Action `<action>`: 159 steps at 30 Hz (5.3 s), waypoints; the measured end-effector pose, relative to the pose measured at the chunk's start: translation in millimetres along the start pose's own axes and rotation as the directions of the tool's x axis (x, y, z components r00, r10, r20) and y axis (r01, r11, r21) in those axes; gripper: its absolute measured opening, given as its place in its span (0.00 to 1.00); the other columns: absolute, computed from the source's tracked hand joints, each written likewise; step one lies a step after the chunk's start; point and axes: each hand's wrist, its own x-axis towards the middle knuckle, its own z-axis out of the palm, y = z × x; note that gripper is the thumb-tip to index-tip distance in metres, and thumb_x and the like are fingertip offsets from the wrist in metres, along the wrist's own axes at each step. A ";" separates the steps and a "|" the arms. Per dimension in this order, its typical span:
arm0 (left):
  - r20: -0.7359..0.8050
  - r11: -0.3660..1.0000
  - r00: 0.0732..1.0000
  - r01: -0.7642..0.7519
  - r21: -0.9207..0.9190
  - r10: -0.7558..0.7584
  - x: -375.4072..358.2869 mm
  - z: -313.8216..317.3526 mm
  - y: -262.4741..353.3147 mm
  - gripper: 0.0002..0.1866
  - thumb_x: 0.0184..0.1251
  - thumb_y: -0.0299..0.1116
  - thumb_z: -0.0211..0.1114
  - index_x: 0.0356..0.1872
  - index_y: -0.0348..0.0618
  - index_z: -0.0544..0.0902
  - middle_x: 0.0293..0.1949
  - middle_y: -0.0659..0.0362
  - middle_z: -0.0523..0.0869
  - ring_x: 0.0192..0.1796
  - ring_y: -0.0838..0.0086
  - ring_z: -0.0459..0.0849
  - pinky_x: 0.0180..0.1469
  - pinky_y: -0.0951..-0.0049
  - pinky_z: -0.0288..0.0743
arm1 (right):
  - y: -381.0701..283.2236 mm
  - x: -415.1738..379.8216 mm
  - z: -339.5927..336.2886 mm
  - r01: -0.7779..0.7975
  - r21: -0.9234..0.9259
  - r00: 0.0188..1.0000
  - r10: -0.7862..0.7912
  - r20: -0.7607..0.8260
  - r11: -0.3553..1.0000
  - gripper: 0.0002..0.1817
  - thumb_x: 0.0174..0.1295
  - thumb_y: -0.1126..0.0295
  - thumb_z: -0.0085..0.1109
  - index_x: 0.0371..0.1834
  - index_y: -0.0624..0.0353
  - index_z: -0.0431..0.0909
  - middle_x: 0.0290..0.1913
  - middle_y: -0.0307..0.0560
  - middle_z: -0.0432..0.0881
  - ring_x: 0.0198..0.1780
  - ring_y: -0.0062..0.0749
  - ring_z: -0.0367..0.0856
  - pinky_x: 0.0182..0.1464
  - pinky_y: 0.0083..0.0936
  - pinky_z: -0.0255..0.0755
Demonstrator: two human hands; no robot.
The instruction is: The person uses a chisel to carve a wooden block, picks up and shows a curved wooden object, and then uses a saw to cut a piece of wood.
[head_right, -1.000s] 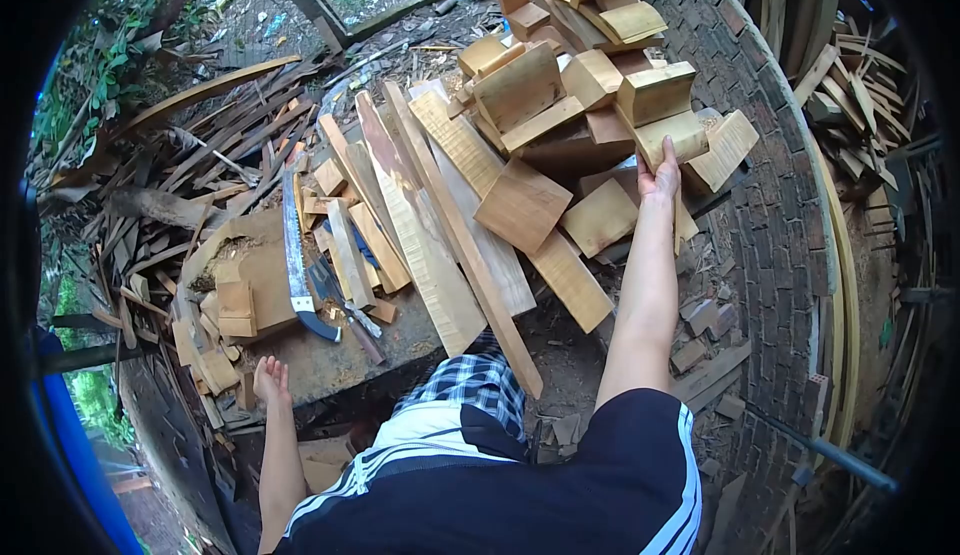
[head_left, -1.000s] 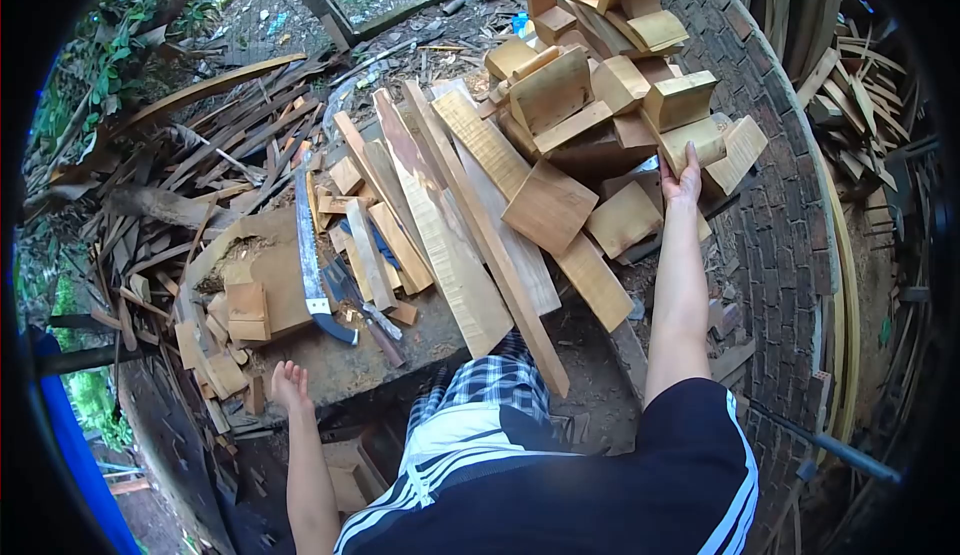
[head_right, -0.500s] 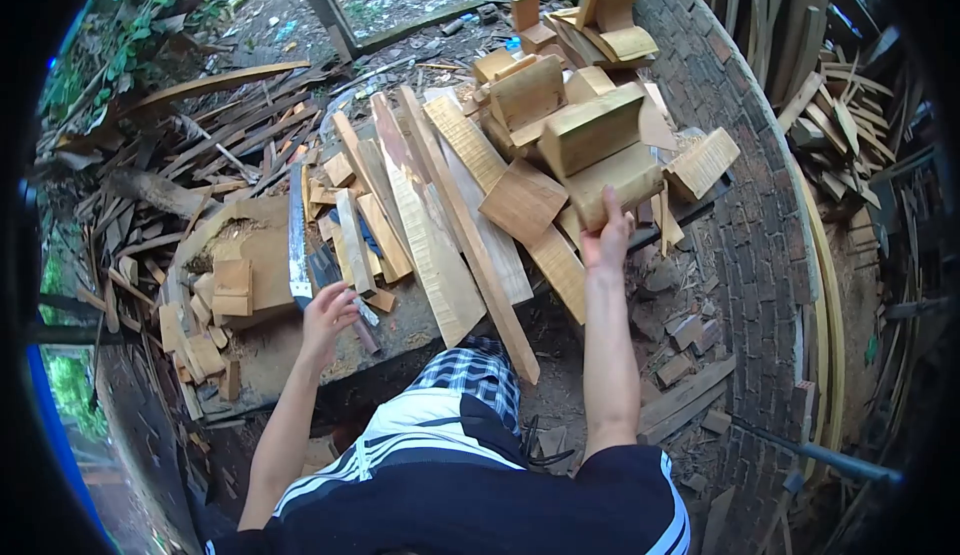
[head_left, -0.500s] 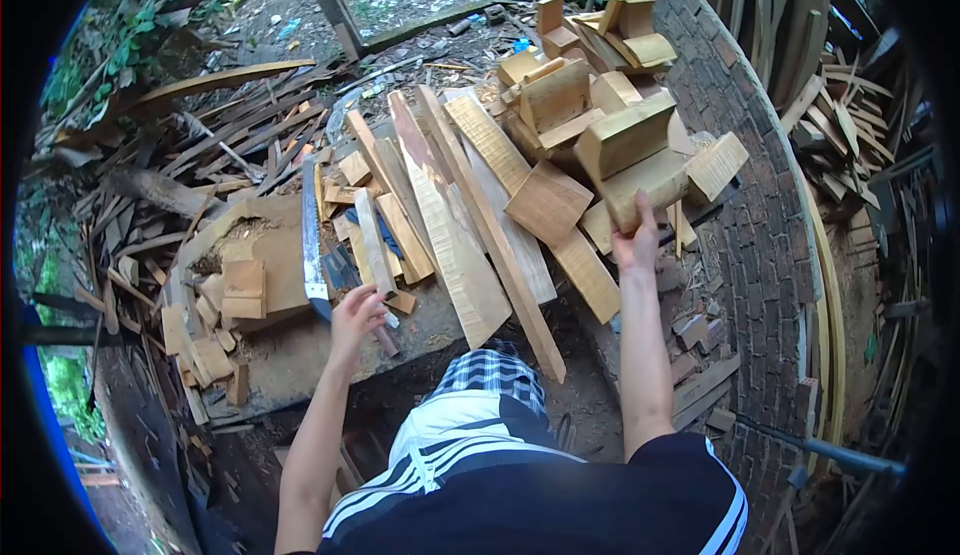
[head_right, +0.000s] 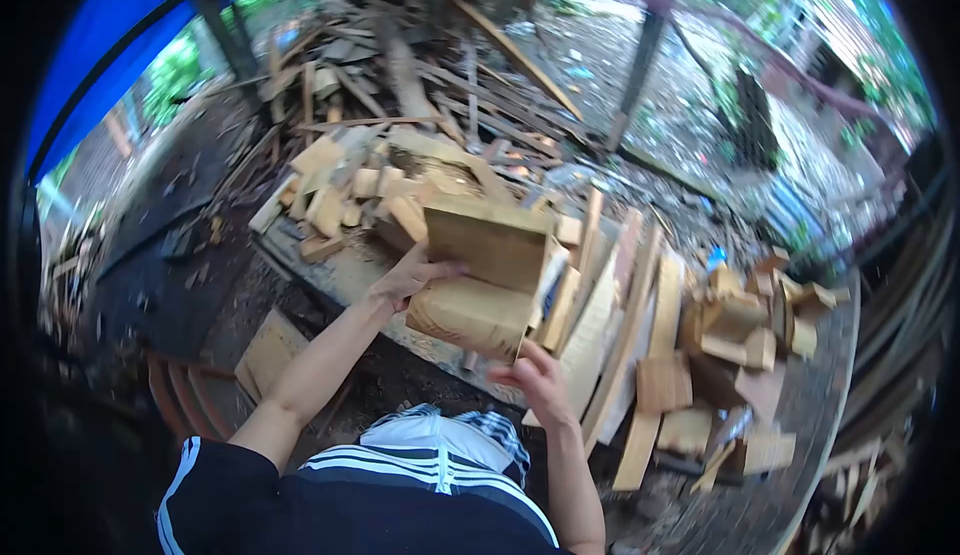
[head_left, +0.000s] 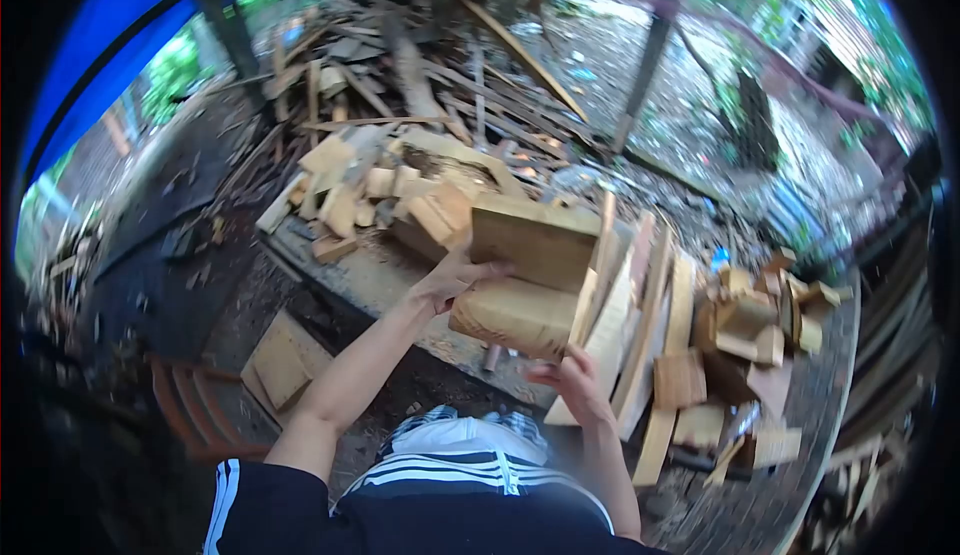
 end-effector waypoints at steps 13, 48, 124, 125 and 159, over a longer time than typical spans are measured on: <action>-0.158 0.816 0.984 0.160 0.556 -0.086 -136.6 -132.4 26.8 0.47 0.64 0.45 0.66 0.74 0.37 0.47 0.68 0.52 0.67 0.67 0.69 0.67 0.68 0.71 0.59 | -9.3 116.1 108.7 0.052 -0.644 0.957 0.146 0.251 0.763 0.34 0.54 0.70 0.65 0.65 0.60 0.63 0.54 0.45 0.74 0.53 0.29 0.74 0.49 0.26 0.74; -0.343 0.025 0.762 -0.425 -0.905 0.549 -135.3 -74.9 5.1 0.33 0.66 0.58 0.53 0.63 0.43 0.71 0.63 0.51 0.74 0.63 0.58 0.74 0.68 0.45 0.61 | 6.5 118.7 146.8 -0.198 -0.115 0.931 0.223 0.289 0.973 0.25 0.71 0.60 0.48 0.66 0.63 0.64 0.44 0.49 0.79 0.38 0.29 0.82 0.42 0.31 0.82; -0.476 -0.014 0.578 -0.626 -0.779 0.663 -133.5 -157.1 168.1 0.26 0.68 0.53 0.52 0.56 0.42 0.76 0.55 0.49 0.80 0.57 0.60 0.79 0.60 0.52 0.73 | -2.6 114.2 79.6 -0.096 -0.286 0.984 0.135 0.120 0.953 0.37 0.70 0.40 0.37 0.69 0.61 0.63 0.66 0.53 0.69 0.69 0.40 0.64 0.69 0.39 0.55; -0.503 -0.031 0.588 -0.630 -0.776 0.633 -133.9 -157.9 166.3 0.26 0.68 0.53 0.52 0.56 0.42 0.76 0.55 0.49 0.80 0.56 0.60 0.79 0.60 0.52 0.73 | -2.7 113.6 79.9 -0.097 -0.290 0.985 0.135 0.112 0.952 0.37 0.70 0.40 0.37 0.68 0.61 0.63 0.66 0.53 0.69 0.68 0.40 0.65 0.69 0.39 0.56; -0.501 -0.147 0.611 -0.534 -0.832 0.613 -158.6 -162.7 140.2 0.32 0.71 0.56 0.42 0.63 0.41 0.69 0.59 0.43 0.74 0.61 0.49 0.74 0.62 0.42 0.69 | -2.2 106.0 116.8 -0.110 -0.574 0.982 0.179 0.064 0.812 0.21 0.65 0.64 0.54 0.54 0.70 0.75 0.41 0.46 0.82 0.41 0.26 0.79 0.45 0.22 0.73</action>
